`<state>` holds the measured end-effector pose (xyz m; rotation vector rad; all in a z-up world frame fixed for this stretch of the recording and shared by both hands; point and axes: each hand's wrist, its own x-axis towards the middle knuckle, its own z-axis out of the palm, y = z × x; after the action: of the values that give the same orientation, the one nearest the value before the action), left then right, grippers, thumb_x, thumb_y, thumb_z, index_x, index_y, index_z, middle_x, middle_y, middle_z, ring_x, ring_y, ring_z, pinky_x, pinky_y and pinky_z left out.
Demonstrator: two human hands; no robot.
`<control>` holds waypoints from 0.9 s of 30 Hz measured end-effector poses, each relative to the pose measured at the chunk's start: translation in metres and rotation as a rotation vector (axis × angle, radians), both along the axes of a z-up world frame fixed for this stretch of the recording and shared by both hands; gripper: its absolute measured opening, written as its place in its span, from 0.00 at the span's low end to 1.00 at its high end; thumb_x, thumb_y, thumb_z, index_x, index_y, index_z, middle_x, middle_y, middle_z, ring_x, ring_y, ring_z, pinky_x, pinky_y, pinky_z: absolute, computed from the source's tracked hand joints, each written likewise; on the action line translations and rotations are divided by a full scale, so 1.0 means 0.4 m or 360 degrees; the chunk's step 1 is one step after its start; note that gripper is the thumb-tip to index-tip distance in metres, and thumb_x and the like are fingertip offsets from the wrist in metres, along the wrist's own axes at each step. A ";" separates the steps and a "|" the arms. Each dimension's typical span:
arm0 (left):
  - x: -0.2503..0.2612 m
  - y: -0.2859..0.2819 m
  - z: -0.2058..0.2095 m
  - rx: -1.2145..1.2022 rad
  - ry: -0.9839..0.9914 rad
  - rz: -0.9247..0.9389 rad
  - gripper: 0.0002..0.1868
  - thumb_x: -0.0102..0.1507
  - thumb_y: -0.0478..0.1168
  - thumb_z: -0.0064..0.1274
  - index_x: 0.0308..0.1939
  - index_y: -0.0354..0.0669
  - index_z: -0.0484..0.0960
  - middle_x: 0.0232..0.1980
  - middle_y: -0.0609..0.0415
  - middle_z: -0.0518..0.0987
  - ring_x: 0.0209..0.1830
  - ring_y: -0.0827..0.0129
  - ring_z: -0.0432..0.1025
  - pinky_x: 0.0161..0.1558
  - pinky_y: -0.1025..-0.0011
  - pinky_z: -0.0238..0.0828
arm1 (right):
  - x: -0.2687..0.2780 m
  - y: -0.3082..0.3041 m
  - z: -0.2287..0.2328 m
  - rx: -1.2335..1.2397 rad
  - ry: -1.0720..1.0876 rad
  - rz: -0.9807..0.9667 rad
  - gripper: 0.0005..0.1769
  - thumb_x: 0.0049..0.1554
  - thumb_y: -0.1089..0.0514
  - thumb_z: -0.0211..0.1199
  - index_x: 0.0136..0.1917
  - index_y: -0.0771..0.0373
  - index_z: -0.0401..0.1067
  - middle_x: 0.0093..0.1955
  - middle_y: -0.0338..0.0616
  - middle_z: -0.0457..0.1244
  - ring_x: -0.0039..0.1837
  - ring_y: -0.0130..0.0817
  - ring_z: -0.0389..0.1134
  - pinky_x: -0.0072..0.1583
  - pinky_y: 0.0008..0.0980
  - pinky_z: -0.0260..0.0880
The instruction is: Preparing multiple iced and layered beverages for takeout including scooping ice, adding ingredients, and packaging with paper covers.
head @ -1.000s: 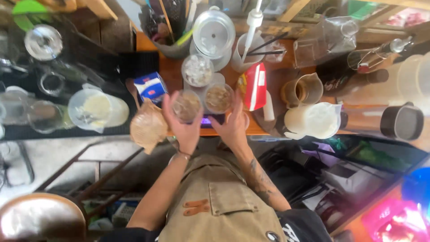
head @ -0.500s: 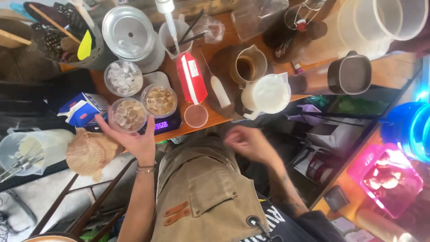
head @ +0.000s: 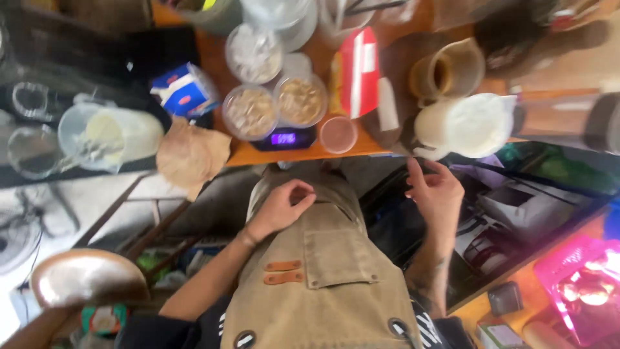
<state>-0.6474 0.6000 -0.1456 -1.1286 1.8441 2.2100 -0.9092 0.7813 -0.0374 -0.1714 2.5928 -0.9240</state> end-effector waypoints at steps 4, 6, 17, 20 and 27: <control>0.017 -0.005 -0.124 -0.0546 -0.0064 -0.0218 0.12 0.64 0.44 0.59 0.43 0.38 0.84 0.42 0.48 0.85 0.44 0.60 0.82 0.49 0.64 0.78 | 0.000 0.023 -0.035 -0.0352 -0.0397 0.0042 0.28 0.60 0.47 0.67 0.62 0.73 0.73 0.39 0.47 0.72 0.33 0.26 0.70 0.35 0.24 0.67; 0.011 -0.012 -0.156 -0.0718 -0.0706 -0.0446 0.17 0.62 0.50 0.59 0.46 0.42 0.83 0.46 0.46 0.85 0.48 0.55 0.79 0.50 0.61 0.75 | -0.002 0.013 -0.037 -0.0597 -0.0171 0.0132 0.27 0.64 0.51 0.64 0.68 0.72 0.68 0.40 0.52 0.71 0.32 0.27 0.67 0.34 0.23 0.63; -0.150 0.133 0.078 -0.0563 0.0795 -0.0085 0.21 0.69 0.42 0.57 0.65 0.42 0.75 0.64 0.47 0.77 0.67 0.58 0.73 0.70 0.63 0.69 | 0.041 0.244 -0.146 -0.1268 -0.0348 0.0432 0.08 0.70 0.60 0.57 0.53 0.68 0.72 0.37 0.44 0.65 0.36 0.29 0.64 0.38 0.25 0.63; -0.120 0.110 0.180 -0.0718 0.1010 -0.0083 0.37 0.62 0.47 0.63 0.71 0.37 0.67 0.72 0.42 0.68 0.74 0.53 0.64 0.76 0.59 0.59 | 0.143 0.333 -0.182 -0.1321 -0.0877 0.0545 0.09 0.64 0.59 0.63 0.49 0.69 0.76 0.45 0.48 0.68 0.44 0.33 0.68 0.40 0.28 0.65; 0.236 0.100 -0.031 -0.1175 0.0827 0.0040 0.50 0.48 0.53 0.78 0.70 0.44 0.71 0.70 0.49 0.74 0.72 0.57 0.70 0.76 0.60 0.64 | 0.435 0.082 -0.156 -0.0895 -0.1367 0.1775 0.09 0.58 0.63 0.68 0.53 0.64 0.76 0.50 0.41 0.70 0.53 0.32 0.71 0.56 0.33 0.74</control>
<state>-0.5529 0.6399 -0.1579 -0.6297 3.0289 1.9935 -0.7354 0.8141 -0.0998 -0.9810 1.0937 -0.9127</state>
